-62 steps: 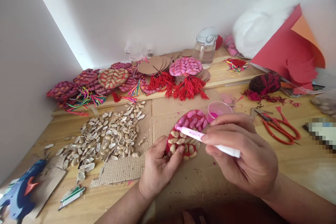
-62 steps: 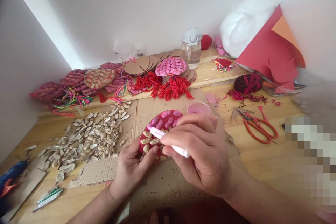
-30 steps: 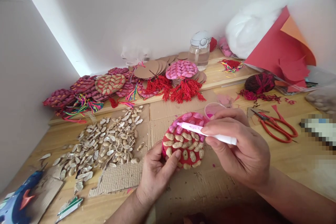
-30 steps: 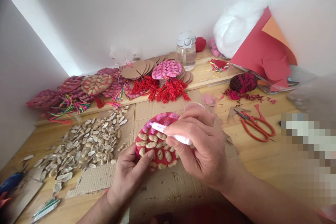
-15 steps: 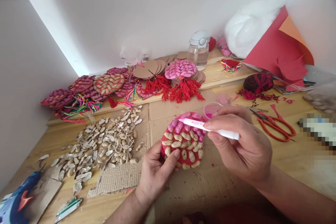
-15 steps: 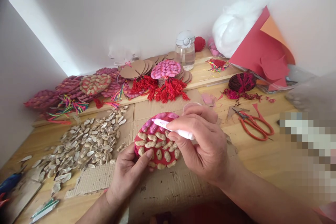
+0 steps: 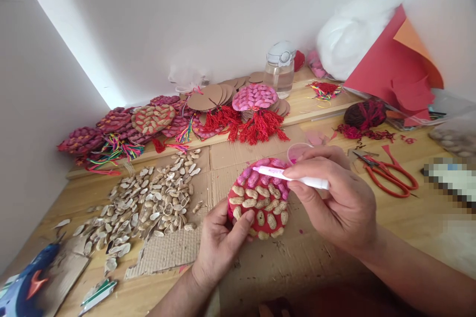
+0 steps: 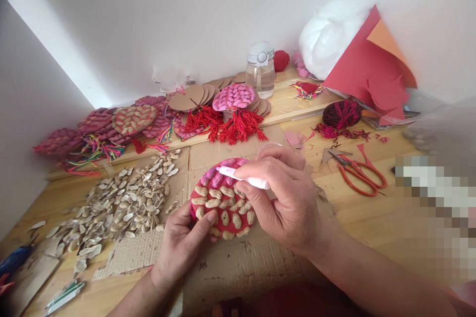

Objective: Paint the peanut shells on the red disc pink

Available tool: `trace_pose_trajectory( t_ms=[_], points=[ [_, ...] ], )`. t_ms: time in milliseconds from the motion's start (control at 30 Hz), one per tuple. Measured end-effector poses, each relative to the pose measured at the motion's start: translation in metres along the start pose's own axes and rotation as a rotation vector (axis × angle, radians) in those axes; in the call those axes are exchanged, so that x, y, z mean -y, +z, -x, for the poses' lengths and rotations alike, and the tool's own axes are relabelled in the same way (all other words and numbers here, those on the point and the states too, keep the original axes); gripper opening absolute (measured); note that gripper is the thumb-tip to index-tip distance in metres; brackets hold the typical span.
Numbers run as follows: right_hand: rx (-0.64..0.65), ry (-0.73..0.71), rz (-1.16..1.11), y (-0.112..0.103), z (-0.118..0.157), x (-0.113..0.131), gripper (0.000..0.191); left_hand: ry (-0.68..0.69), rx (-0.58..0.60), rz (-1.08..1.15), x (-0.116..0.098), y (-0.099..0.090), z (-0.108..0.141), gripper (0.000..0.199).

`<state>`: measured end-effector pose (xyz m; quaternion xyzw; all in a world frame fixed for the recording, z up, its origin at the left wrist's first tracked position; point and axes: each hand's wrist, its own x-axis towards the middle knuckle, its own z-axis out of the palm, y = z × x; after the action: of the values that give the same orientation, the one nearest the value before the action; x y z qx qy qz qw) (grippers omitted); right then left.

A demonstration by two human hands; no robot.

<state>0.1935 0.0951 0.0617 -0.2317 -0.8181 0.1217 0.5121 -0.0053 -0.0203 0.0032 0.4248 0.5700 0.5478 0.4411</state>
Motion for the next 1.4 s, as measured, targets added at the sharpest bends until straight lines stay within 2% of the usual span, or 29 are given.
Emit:
trace_pose_trajectory(
  t_ms=[567,633,733,833,967,1100,1200,1400],
  points=[
    [0.02,-0.001,-0.022,0.002,0.002,-0.002,0.025,-0.039,0.02,0.01,-0.003,0.0,-0.001,0.033],
    [-0.011,0.004,-0.012,0.0,0.001,-0.003,0.025,-0.08,0.015,0.017,-0.003,0.0,-0.002,0.036],
    [-0.124,0.035,0.035,-0.008,-0.005,-0.009,0.022,-0.151,0.008,0.008,-0.003,-0.001,-0.005,0.041],
    [-0.188,0.128,0.201,-0.018,-0.012,-0.02,0.006,-0.202,-0.018,-0.045,-0.002,-0.005,-0.008,0.043],
    [-0.06,0.269,0.418,-0.024,-0.016,-0.036,0.007,-0.228,-0.024,-0.11,0.004,-0.01,-0.01,0.046],
    [0.131,0.356,0.489,-0.017,-0.013,-0.042,0.009,-0.231,-0.002,-0.131,0.011,-0.011,-0.01,0.046],
    [0.248,0.383,0.526,-0.012,-0.011,-0.043,0.012,-0.222,0.035,-0.085,0.008,-0.008,-0.01,0.048],
    [0.202,0.316,0.571,-0.014,-0.009,-0.049,0.015,-0.246,0.076,-0.039,-0.004,-0.004,-0.01,0.048]
  ],
)
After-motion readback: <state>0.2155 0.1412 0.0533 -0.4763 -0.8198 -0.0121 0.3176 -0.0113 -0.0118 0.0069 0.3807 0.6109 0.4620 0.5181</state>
